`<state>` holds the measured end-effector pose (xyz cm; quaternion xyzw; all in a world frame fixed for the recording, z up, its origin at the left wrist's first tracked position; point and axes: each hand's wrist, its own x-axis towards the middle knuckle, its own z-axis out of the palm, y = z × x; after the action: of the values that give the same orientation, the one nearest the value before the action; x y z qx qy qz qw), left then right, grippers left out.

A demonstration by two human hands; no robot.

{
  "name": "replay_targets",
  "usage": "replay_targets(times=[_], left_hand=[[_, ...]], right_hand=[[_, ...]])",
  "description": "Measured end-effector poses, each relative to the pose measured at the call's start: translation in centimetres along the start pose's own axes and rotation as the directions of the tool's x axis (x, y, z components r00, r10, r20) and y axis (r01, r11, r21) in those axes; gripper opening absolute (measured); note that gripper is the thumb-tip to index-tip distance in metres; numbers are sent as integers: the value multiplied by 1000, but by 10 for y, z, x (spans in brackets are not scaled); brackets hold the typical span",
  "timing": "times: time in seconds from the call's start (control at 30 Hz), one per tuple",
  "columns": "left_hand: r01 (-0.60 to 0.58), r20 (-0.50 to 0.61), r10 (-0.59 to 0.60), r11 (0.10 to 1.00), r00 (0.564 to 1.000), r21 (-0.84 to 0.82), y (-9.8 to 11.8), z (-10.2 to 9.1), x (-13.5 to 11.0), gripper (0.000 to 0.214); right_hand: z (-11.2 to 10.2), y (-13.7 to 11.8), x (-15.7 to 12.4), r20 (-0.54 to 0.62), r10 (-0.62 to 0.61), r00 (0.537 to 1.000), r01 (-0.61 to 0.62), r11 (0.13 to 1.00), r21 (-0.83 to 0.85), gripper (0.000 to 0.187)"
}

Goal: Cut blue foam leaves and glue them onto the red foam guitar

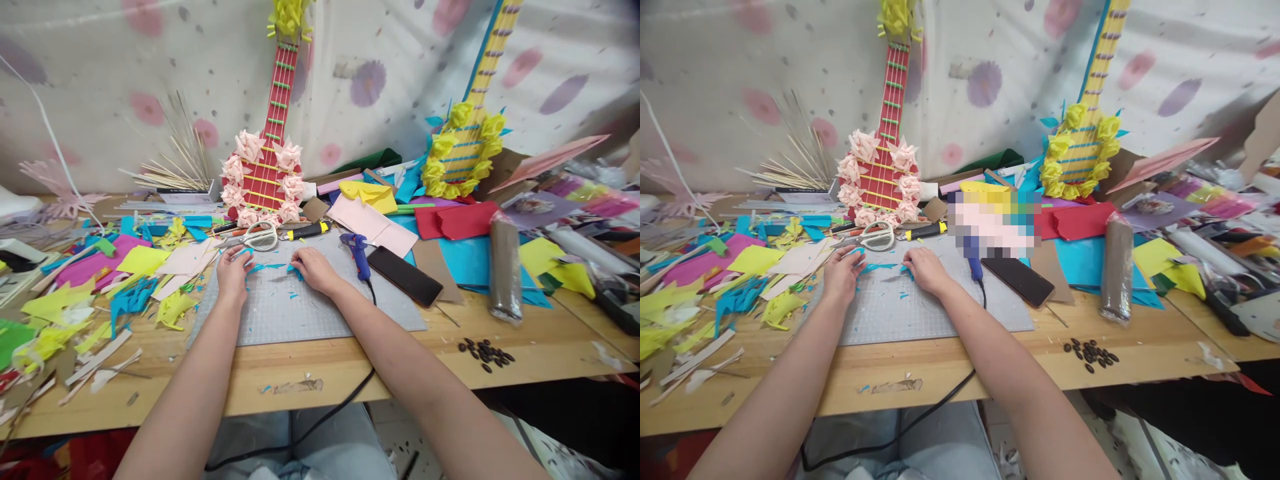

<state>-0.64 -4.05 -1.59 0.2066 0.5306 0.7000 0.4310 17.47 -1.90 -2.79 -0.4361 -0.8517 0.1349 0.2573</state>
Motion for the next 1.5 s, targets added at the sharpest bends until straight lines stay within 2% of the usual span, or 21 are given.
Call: replay_targets(times=[0.17, 0.23, 0.3, 0.37, 0.47, 0.6, 0.8, 1.07, 1.27, 1.5], left_hand=[[-6, -27, 7, 1000, 1000, 15, -2, 0, 1, 25], [-24, -13, 25, 998, 1000, 63, -3, 1, -1, 23], [-62, 35, 58, 990, 998, 130, -6, 4, -6, 23], [-95, 114, 74, 977, 991, 190, -11, 7, -11, 23], [-113, 214, 61, 963, 975, 243, -18, 10, -18, 25], [-83, 264, 24, 973, 964, 214, -22, 12, -22, 27], [20, 330, -75, 986, 941, 166, -16, 10, -27, 29], [12, 416, -50, 996, 908, 93, -17, 5, -26, 40], [53, 425, -79, 996, 902, 72, -21, 2, -21, 44], [69, 376, -82, 996, 923, 48, -19, 2, -21, 43]], right_hand=[[2, 2, 1, -171, 71, 983, -29, 972, 235, 8], [6, 5, 2, -231, 155, 961, -52, 915, 400, 6], [10, 7, 3, -251, 257, 933, -66, 809, 585, 8], [12, 8, 5, -237, 330, 914, -60, 686, 725, 16], [13, 8, 7, -173, 381, 908, -66, 538, 840, 24], [13, 6, 7, -55, 410, 910, -132, 413, 901, 35], [17, 8, 7, -21, 428, 904, -151, 364, 919, 43], [17, 9, 7, 45, 450, 892, -202, 307, 930, 48], [15, 7, 8, 73, 445, 893, -226, 303, 926, 48], [17, 4, 10, 73, 465, 882, -231, 294, 927, 45]])
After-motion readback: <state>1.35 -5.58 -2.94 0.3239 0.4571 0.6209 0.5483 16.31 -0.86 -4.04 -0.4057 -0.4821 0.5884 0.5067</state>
